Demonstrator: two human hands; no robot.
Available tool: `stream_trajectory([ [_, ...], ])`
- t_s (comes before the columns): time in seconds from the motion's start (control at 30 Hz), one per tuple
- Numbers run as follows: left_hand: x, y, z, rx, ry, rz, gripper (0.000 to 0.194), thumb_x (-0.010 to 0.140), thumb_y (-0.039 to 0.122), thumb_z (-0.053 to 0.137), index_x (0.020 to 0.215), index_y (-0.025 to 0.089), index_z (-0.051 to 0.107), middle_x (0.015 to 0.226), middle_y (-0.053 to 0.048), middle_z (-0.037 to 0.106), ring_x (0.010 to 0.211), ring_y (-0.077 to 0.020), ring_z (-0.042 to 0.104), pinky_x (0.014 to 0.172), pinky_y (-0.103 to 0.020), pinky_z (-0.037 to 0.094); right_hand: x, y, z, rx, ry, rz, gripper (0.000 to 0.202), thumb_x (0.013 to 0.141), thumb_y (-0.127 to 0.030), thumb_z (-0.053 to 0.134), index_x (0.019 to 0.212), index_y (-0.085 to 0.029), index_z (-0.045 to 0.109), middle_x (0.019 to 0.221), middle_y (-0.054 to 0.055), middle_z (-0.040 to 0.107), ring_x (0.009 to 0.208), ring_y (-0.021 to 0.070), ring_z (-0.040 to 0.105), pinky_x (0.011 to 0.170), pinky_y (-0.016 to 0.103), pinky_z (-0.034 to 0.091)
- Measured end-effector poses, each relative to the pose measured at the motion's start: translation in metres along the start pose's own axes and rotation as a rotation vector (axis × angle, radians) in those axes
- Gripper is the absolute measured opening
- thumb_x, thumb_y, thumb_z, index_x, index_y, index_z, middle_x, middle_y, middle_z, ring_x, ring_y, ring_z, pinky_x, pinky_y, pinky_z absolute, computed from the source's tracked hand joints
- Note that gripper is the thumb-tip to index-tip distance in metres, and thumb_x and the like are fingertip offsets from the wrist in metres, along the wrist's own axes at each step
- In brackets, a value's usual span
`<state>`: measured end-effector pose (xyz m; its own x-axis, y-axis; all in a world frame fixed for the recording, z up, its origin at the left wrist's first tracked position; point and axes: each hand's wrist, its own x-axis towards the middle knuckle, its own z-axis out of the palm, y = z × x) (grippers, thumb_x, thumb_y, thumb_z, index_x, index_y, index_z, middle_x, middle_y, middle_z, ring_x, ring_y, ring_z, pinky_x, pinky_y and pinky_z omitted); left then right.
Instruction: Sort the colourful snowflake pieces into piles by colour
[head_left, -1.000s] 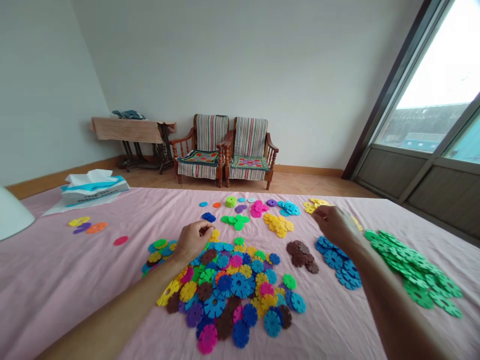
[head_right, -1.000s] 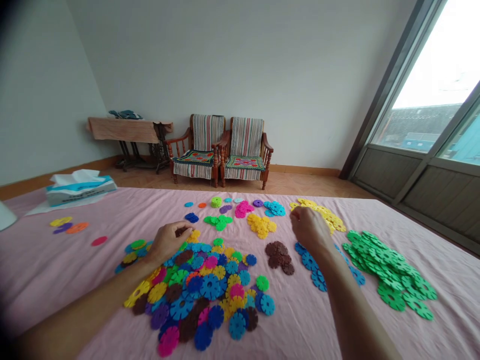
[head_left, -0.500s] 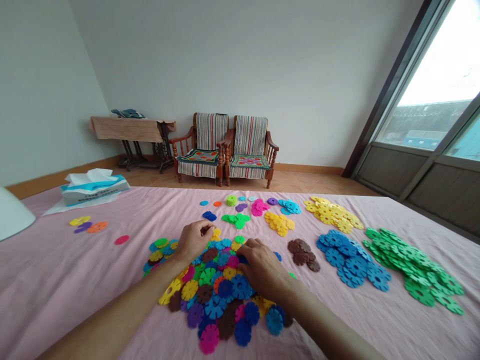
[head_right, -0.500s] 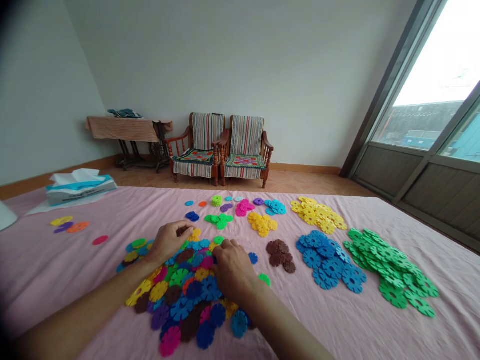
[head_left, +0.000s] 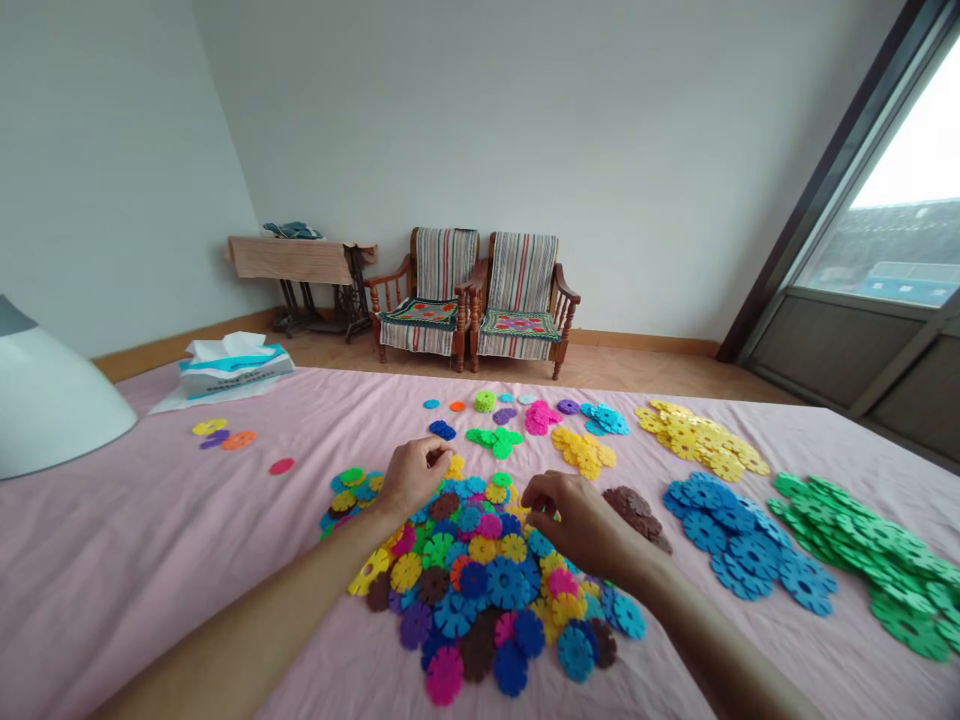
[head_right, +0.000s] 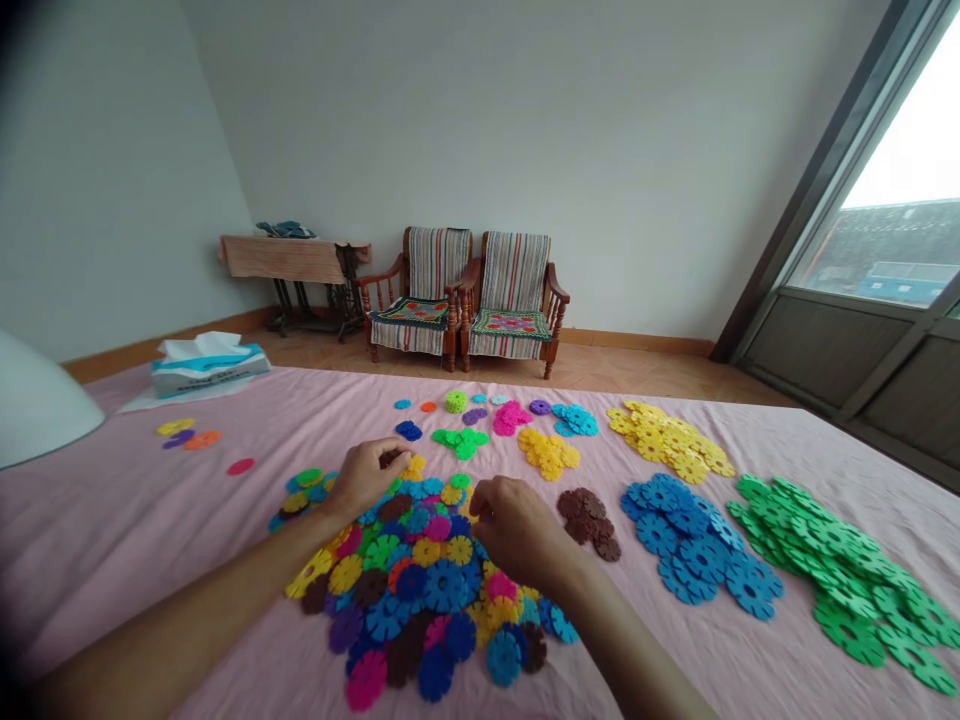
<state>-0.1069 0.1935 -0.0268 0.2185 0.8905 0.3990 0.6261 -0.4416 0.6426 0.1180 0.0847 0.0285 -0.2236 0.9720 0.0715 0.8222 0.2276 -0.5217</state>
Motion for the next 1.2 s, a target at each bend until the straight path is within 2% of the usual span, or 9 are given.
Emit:
stream_trajectory([
  [0.17, 0.000, 0.000, 0.000, -0.011, -0.002, -0.008, 0.019, 0.077, 0.024, 0.053, 0.077, 0.018, 0.071, 0.071, -0.001, 0.072, 0.064, -0.0159, 0.065, 0.060, -0.022, 0.045, -0.013, -0.019, -0.006, 0.018, -0.239, -0.098, 0.025, 0.066, -0.018, 0.064, 0.091, -0.018, 0.062, 0.094, 0.004, 0.063, 0.086, 0.0171, 0.056, 0.073, 0.026, 0.041],
  [0.27, 0.001, 0.001, -0.001, -0.016, -0.002, -0.012, 0.018, 0.077, 0.024, 0.054, 0.078, 0.018, 0.071, 0.071, -0.001, 0.072, 0.065, -0.0161, 0.065, 0.059, -0.022, 0.046, -0.020, -0.029, 0.000, -0.015, -0.302, -0.144, 0.033, 0.064, -0.020, 0.067, 0.096, -0.018, 0.060, 0.103, 0.007, 0.060, 0.094, 0.0198, 0.055, 0.077, 0.028, 0.041],
  [0.47, 0.001, 0.002, -0.001, -0.015, 0.000, -0.006, 0.018, 0.076, 0.023, 0.054, 0.076, 0.018, 0.071, 0.072, -0.001, 0.072, 0.064, -0.0160, 0.065, 0.059, -0.022, 0.046, -0.019, -0.031, 0.010, -0.009, -0.237, -0.158, 0.029, 0.064, -0.013, 0.062, 0.092, -0.018, 0.062, 0.101, 0.006, 0.061, 0.091, 0.0179, 0.056, 0.076, 0.026, 0.040],
  [0.63, 0.001, 0.000, 0.000, -0.006, -0.006, 0.003, 0.018, 0.076, 0.024, 0.053, 0.076, 0.019, 0.071, 0.068, 0.000, 0.071, 0.062, -0.0157, 0.064, 0.057, -0.022, 0.044, -0.008, -0.022, -0.001, 0.051, -0.138, -0.166, 0.014, 0.073, -0.011, 0.053, 0.074, -0.019, 0.064, 0.079, 0.001, 0.065, 0.073, 0.0122, 0.056, 0.066, 0.023, 0.039],
  [0.77, 0.001, 0.001, -0.001, 0.000, -0.012, 0.006, 0.019, 0.076, 0.024, 0.053, 0.076, 0.019, 0.071, 0.070, 0.000, 0.071, 0.062, -0.0156, 0.064, 0.057, -0.023, 0.044, -0.003, 0.012, -0.029, -0.029, 0.033, -0.020, 0.011, 0.074, -0.016, 0.053, 0.076, -0.018, 0.064, 0.071, 0.001, 0.065, 0.065, 0.0128, 0.055, 0.059, 0.023, 0.037],
  [0.87, 0.001, 0.003, -0.002, 0.000, -0.011, 0.006, 0.020, 0.076, 0.025, 0.052, 0.076, 0.019, 0.071, 0.071, -0.001, 0.072, 0.063, -0.0159, 0.064, 0.058, -0.023, 0.044, -0.005, 0.056, -0.057, -0.124, 0.193, 0.151, 0.018, 0.079, -0.021, 0.049, 0.086, -0.017, 0.065, 0.066, 0.002, 0.065, 0.060, 0.0138, 0.057, 0.056, 0.024, 0.038],
  [0.97, 0.002, 0.003, -0.002, -0.006, -0.013, 0.006, 0.020, 0.076, 0.027, 0.052, 0.076, 0.019, 0.071, 0.070, 0.000, 0.072, 0.063, -0.0161, 0.064, 0.059, -0.023, 0.044, -0.014, 0.101, -0.084, -0.329, 0.303, 0.392, 0.026, 0.080, -0.019, 0.045, 0.093, -0.017, 0.068, 0.079, 0.008, 0.069, 0.069, 0.0178, 0.062, 0.061, 0.026, 0.041],
  [1.1, 0.002, 0.001, -0.002, -0.010, -0.013, -0.001, 0.019, 0.075, 0.027, 0.053, 0.076, 0.020, 0.070, 0.071, 0.000, 0.073, 0.064, -0.0166, 0.065, 0.059, -0.023, 0.045, -0.033, 0.143, -0.106, -0.519, 0.299, 0.718, 0.028, 0.080, -0.021, 0.047, 0.095, -0.019, 0.071, 0.098, 0.017, 0.069, 0.089, 0.0293, 0.065, 0.065, 0.034, 0.044],
  [1.2, 0.002, 0.001, -0.002, -0.009, -0.014, -0.004, 0.020, 0.075, 0.027, 0.053, 0.077, 0.019, 0.071, 0.071, 0.000, 0.073, 0.064, -0.0168, 0.065, 0.059, -0.023, 0.046, -0.044, 0.166, -0.111, -0.506, 0.286, 0.793, 0.024, 0.076, -0.020, 0.050, 0.086, -0.018, 0.072, 0.094, 0.020, 0.069, 0.085, 0.0321, 0.066, 0.064, 0.038, 0.045],
])
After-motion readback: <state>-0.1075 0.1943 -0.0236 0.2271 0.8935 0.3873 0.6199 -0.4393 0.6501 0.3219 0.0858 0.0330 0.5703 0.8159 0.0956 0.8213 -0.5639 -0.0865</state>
